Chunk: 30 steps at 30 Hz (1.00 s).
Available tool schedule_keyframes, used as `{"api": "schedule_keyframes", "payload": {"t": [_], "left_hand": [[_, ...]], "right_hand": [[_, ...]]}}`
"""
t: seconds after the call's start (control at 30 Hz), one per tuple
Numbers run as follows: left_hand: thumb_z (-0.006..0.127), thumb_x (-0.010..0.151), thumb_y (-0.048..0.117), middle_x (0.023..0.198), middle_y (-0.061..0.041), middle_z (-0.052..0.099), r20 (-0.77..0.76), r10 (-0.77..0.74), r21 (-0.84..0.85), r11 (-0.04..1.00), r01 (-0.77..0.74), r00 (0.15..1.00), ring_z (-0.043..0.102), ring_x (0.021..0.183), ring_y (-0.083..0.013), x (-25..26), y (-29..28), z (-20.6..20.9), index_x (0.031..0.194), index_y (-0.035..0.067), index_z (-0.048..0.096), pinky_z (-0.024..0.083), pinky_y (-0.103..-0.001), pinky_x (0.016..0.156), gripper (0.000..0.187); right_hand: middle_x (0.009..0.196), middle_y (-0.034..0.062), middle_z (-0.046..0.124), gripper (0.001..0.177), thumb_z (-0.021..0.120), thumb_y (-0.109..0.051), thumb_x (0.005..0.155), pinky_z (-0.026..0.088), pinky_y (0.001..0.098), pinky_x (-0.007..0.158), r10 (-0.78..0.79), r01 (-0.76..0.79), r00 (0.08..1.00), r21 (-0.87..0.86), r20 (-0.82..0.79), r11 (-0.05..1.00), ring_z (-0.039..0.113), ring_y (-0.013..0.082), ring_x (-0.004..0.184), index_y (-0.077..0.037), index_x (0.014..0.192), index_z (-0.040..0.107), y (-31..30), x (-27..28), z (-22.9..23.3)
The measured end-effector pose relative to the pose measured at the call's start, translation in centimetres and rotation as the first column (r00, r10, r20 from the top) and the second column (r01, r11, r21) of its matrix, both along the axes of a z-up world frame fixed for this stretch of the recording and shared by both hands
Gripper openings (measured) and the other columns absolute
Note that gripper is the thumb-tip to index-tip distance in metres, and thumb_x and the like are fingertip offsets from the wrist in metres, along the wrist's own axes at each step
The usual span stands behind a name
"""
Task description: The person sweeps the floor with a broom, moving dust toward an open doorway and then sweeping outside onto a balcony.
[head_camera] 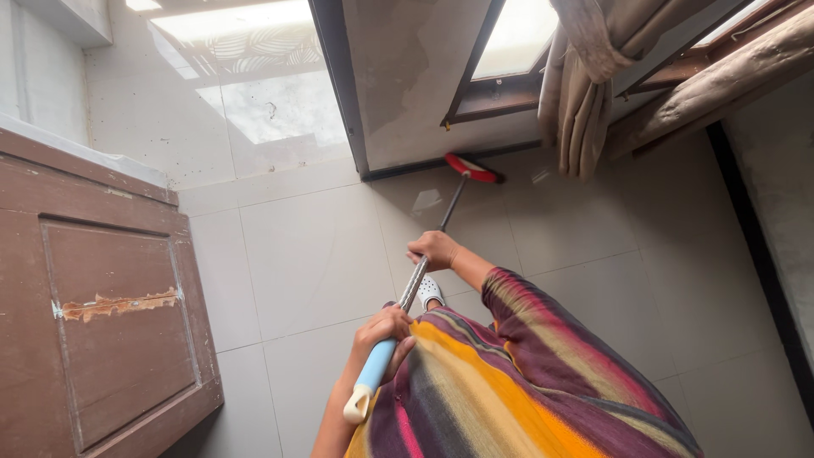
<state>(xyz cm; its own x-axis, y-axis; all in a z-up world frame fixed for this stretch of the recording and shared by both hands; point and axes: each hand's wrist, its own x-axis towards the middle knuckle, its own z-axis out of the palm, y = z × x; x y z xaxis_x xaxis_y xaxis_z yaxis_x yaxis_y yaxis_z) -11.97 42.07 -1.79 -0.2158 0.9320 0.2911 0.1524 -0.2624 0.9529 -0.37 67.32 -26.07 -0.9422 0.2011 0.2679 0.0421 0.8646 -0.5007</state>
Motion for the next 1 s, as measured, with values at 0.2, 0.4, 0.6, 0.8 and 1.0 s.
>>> {"api": "schedule_keyframes", "payload": {"t": [0.2, 0.4, 0.6, 0.8, 1.0], "left_hand": [[0.084, 0.076, 0.0, 0.077, -0.007, 0.063, -0.102, -0.076, 0.102, 0.991, 0.087, 0.992, 0.071, 0.088, -0.028, 0.0, -1.6, 2.5, 0.076, 0.005, 0.053, 0.056, -0.047, 0.101, 0.031], [0.075, 0.081, -0.004, 0.079, -0.01, 0.063, -0.037, -0.03, 0.087, 0.996, 0.033, 0.999, 0.07, 0.089, -0.0295, -0.4, -1.9, 1.8, 0.08, 0.003, 0.055, 0.054, -0.052, 0.105, 0.021], [0.084, 0.079, 0.01, 0.076, -0.008, 0.062, -0.261, -0.008, 0.137, 0.99, 0.045, 0.965, 0.069, 0.078, -0.0281, -0.9, -3.6, 6.0, 0.076, 0.006, 0.051, 0.059, -0.046, 0.093, 0.034], [0.083, 0.078, 0.006, 0.071, -0.005, 0.06, -0.223, -0.011, 0.233, 0.97, 0.064, 0.975, 0.07, 0.075, -0.0247, -1.1, -4.7, 7.8, 0.073, 0.008, 0.047, 0.063, -0.043, 0.092, 0.036], [0.082, 0.078, 0.004, 0.07, -0.005, 0.06, -0.24, 0.072, 0.142, 0.989, -0.038, 0.968, 0.068, 0.072, -0.0229, -0.8, -6.0, 7.9, 0.071, 0.008, 0.05, 0.063, -0.044, 0.091, 0.033]], "right_hand": [[0.055, 0.0091, 0.054, 0.024, 0.069, -0.016, 0.082, 0.051, 0.0429, 0.059, -0.046, 0.043, 0.997, -0.042, -0.063, 0.998, 0.06, 0.0317, 0.054, -0.012, 0.065, 0.054, -2.4, 1.6, 2.8], [0.055, 0.0086, 0.056, 0.024, 0.07, -0.017, 0.084, 0.052, 0.0419, 0.06, -0.042, 0.042, 0.999, 0.005, 0.008, 0.999, 0.061, 0.0307, 0.055, -0.012, 0.066, 0.055, -1.8, 1.2, 2.9], [0.059, 0.0101, 0.056, 0.026, 0.071, -0.015, 0.087, 0.051, 0.0424, 0.064, 0.063, -0.088, 0.984, -0.142, -0.169, 0.986, 0.058, 0.0324, 0.058, -0.01, 0.069, 0.053, -7.7, -4.8, 5.4], [0.057, 0.0082, 0.056, 0.028, 0.069, -0.014, 0.088, 0.051, 0.0404, 0.061, 0.002, -0.011, 0.996, -0.093, -0.091, 0.996, 0.058, 0.0302, 0.053, -0.011, 0.067, 0.051, -7.7, -2.0, 8.1], [0.057, 0.0102, 0.052, 0.029, 0.071, -0.015, 0.087, 0.05, 0.0426, 0.062, 0.145, -0.173, 0.97, -0.136, -0.197, 0.975, 0.058, 0.0322, 0.056, -0.01, 0.067, 0.05, -8.9, -6.1, 7.7]]}}
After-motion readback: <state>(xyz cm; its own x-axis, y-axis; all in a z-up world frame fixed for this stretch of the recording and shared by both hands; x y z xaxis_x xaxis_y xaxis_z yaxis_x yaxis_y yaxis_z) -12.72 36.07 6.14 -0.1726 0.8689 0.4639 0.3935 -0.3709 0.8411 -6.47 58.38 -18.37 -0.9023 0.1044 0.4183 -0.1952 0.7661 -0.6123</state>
